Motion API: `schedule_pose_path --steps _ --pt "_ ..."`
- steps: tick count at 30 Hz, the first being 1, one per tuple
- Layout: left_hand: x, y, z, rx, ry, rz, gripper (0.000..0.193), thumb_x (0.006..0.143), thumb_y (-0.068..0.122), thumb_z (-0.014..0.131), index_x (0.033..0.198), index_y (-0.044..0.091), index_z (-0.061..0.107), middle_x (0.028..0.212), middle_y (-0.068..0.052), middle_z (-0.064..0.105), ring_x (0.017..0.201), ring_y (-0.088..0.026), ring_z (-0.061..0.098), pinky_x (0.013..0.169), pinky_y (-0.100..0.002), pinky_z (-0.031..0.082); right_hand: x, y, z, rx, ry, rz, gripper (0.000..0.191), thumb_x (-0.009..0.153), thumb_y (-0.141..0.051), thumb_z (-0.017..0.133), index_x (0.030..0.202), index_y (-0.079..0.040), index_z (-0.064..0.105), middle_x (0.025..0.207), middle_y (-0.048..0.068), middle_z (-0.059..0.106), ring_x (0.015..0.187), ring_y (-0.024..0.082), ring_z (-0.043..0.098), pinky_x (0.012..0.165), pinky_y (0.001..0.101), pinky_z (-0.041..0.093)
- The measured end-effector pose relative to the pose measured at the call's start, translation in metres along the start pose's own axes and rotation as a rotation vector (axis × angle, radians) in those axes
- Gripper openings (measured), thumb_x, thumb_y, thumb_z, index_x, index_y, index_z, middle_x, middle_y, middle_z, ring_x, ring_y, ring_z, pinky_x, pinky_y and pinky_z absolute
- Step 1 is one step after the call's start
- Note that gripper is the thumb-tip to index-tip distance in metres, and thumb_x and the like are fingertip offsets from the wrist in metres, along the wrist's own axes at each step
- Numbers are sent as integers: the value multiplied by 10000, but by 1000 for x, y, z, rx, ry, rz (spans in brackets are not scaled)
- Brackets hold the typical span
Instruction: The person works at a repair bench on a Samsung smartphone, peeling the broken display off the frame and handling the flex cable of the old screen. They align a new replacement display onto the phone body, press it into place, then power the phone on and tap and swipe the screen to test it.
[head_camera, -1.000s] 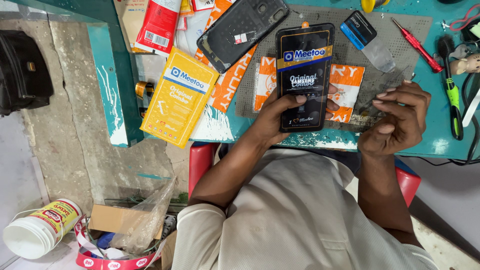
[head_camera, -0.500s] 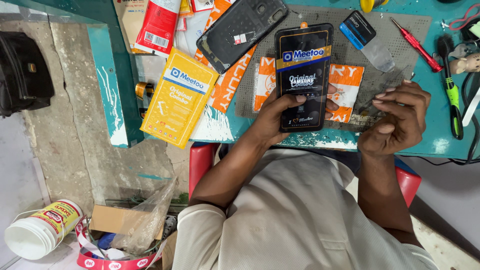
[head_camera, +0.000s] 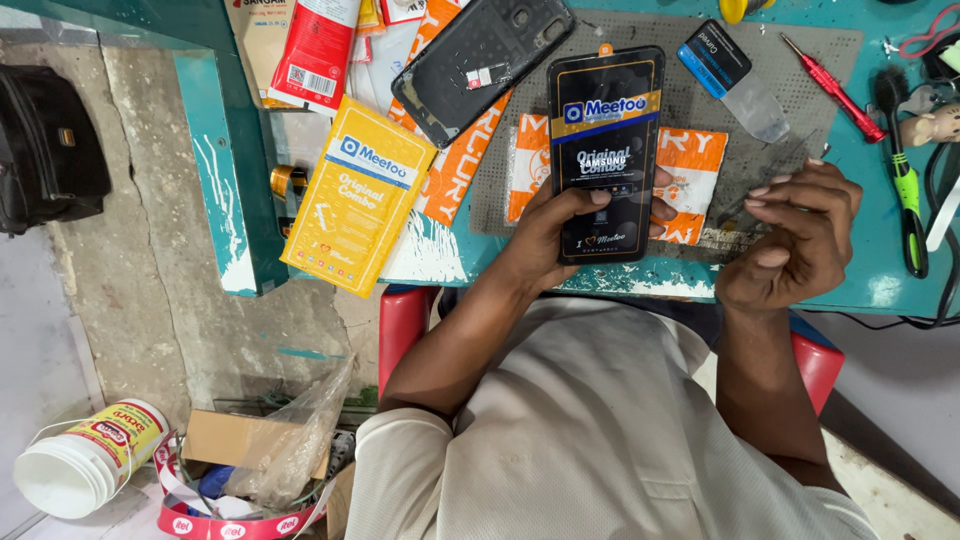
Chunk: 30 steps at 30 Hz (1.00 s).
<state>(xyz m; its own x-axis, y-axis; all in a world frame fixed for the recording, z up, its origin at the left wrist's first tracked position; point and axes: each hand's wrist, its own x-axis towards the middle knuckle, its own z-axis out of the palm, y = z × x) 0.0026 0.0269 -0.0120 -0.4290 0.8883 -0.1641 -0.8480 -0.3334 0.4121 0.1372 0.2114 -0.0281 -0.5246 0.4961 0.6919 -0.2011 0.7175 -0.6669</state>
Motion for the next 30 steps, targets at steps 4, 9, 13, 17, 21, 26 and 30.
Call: schedule_pose_path --steps 4,9,13,17,21,26,30 --pt "0 0 0 4 5 5 495 1037 146 553 1441 -127 470 1363 -266 624 1178 -364 676 1097 -509 568 1 -2 0 1 0 0 644 1091 -579 511 902 21 651 915 152 640 988 303 600 968 447 496" --pt "0 0 0 -8 7 0 526 1034 144 547 1483 -112 456 1367 -264 620 1208 -372 677 1089 -501 568 2 -4 0 -8 -13 7 645 1096 -580 507 912 22 650 919 152 644 992 309 602 984 452 500" --pt "0 0 0 -14 4 1 539 1034 142 544 1501 -110 449 1366 -267 618 1174 -365 678 1088 -504 570 3 -4 0 -5 -18 9 640 1097 -577 509 913 20 647 914 151 643 990 311 601 987 455 498" --pt "0 0 0 -13 2 3 525 1038 140 543 1482 -126 454 1365 -272 620 1178 -364 677 1095 -506 570 3 -5 0 -8 -27 14 639 1100 -576 507 916 21 646 913 151 645 992 311 600 993 459 499" --pt "0 0 1 -8 11 1 527 1029 140 548 1477 -123 459 1361 -274 619 1205 -371 679 1087 -504 572 3 -5 0 -10 -36 14 638 1103 -574 507 918 21 645 914 153 646 991 313 598 992 457 497" --pt "1 0 0 -13 16 -11 552 1022 146 556 1491 -128 463 1365 -272 619 1206 -366 679 1087 -496 574 3 -5 0 -4 -40 11 638 1103 -576 505 921 21 637 913 154 644 988 311 589 988 454 499" --pt "0 0 0 -21 14 -15 562 1021 147 560 1502 -123 450 1367 -268 616 1207 -365 675 1086 -493 571 3 -6 0 0 -48 12 640 1103 -579 503 920 20 633 908 153 647 986 308 590 984 455 501"
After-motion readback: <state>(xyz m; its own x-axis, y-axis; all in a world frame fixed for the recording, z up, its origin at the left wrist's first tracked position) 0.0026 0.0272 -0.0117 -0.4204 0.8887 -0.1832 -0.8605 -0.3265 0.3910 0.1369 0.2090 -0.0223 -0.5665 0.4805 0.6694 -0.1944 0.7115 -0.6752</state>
